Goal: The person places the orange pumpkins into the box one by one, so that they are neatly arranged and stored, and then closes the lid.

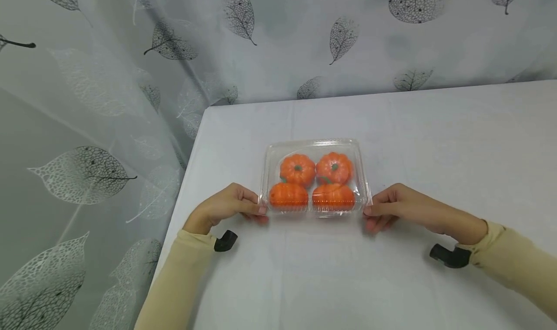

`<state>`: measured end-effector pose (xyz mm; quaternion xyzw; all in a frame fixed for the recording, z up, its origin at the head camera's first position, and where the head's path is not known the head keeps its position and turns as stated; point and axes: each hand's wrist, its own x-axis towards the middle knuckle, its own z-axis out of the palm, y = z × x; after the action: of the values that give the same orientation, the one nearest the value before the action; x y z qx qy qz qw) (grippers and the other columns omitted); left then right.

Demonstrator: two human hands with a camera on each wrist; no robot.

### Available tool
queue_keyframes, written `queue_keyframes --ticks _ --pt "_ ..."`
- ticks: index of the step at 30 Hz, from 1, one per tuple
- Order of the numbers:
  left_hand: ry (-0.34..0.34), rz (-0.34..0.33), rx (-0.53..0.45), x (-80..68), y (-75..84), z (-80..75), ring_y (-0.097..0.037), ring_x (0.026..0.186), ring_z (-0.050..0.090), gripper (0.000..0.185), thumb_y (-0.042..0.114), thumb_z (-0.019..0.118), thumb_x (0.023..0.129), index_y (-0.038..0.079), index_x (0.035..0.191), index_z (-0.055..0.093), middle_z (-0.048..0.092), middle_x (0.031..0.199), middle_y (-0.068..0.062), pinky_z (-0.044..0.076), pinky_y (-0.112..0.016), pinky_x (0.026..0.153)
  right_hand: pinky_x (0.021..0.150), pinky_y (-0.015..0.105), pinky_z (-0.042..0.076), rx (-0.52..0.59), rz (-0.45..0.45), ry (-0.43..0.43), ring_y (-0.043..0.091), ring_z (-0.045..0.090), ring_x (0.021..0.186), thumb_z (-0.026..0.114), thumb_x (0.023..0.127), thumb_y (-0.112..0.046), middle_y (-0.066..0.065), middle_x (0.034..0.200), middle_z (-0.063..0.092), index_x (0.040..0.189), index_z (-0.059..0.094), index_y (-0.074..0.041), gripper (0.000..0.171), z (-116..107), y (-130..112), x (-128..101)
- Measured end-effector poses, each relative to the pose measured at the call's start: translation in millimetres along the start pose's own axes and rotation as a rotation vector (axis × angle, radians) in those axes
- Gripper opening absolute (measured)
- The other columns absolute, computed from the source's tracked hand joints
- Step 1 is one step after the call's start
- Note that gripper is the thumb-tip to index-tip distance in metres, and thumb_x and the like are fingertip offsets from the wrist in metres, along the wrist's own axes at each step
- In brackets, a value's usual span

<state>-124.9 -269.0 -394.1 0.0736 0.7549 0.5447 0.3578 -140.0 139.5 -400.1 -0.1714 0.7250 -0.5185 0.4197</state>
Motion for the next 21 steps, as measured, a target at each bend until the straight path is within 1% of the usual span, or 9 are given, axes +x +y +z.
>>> queue_keyframes --ticks 4,7,11,13,17,21 --pt "0.041 0.025 -0.027 4.1 0.5 -1.0 -0.03 0.085 0.065 0.029 0.025 0.072 0.079 -0.001 0.091 0.069 0.068 0.085 -0.015 0.046 -0.038 0.082 0.076 0.044 0.049 0.032 0.013 0.018 0.035 0.063 0.083 0.058 0.09 -0.027 0.018 0.087 0.067 0.096 0.067 0.002 0.03 -2.4 -1.2 2.7" --pt "0.077 0.04 -0.051 6.4 -0.7 -1.5 -0.031 0.085 0.065 0.028 0.023 0.072 0.079 -0.002 0.09 0.068 0.068 0.084 -0.015 0.046 -0.037 0.083 0.075 0.044 0.049 0.047 0.01 0.022 0.034 0.064 0.084 0.057 0.091 -0.027 0.018 0.089 0.067 0.1 0.066 0.002 0.032 -2.8 -1.5 5.1" --pt "0.116 0.037 -0.086 9.4 -4.0 -1.2 -0.031 0.084 0.065 0.028 0.021 0.073 0.078 -0.003 0.09 0.068 0.068 0.083 -0.016 0.045 -0.037 0.085 0.074 0.042 0.05 0.062 -0.012 0.031 0.034 0.064 0.084 0.054 0.093 -0.026 0.018 0.09 0.067 0.104 0.064 0.004 0.034 -2.7 -1.1 7.1" --pt "0.131 0.029 -0.102 10.3 -4.5 -0.5 -0.032 0.083 0.065 0.03 0.021 0.074 0.077 -0.005 0.091 0.067 0.068 0.083 -0.016 0.044 -0.037 0.086 0.074 0.041 0.05 0.061 -0.024 0.04 0.034 0.064 0.083 0.054 0.093 -0.026 0.018 0.089 0.067 0.104 0.064 0.005 0.034 -2.5 -0.3 7.5" --pt "0.154 0.016 -0.106 10.8 -2.4 1.2 -0.032 0.081 0.065 0.031 0.021 0.074 0.076 -0.005 0.091 0.067 0.068 0.081 -0.016 0.041 -0.037 0.089 0.072 0.041 0.05 0.068 -0.04 0.066 0.034 0.064 0.08 0.056 0.092 -0.025 0.019 0.087 0.067 0.102 0.063 0.006 0.034 -1.4 1.8 7.3" --pt "0.172 0.014 -0.102 10.4 0.6 3.1 -0.032 0.079 0.066 0.026 0.019 0.074 0.075 -0.003 0.087 0.068 0.068 0.079 -0.016 0.041 -0.036 0.09 0.071 0.041 0.051 0.077 -0.062 0.106 0.032 0.064 0.076 0.058 0.091 -0.024 0.018 0.083 0.066 0.101 0.063 0.007 0.034 0.6 3.1 7.6"
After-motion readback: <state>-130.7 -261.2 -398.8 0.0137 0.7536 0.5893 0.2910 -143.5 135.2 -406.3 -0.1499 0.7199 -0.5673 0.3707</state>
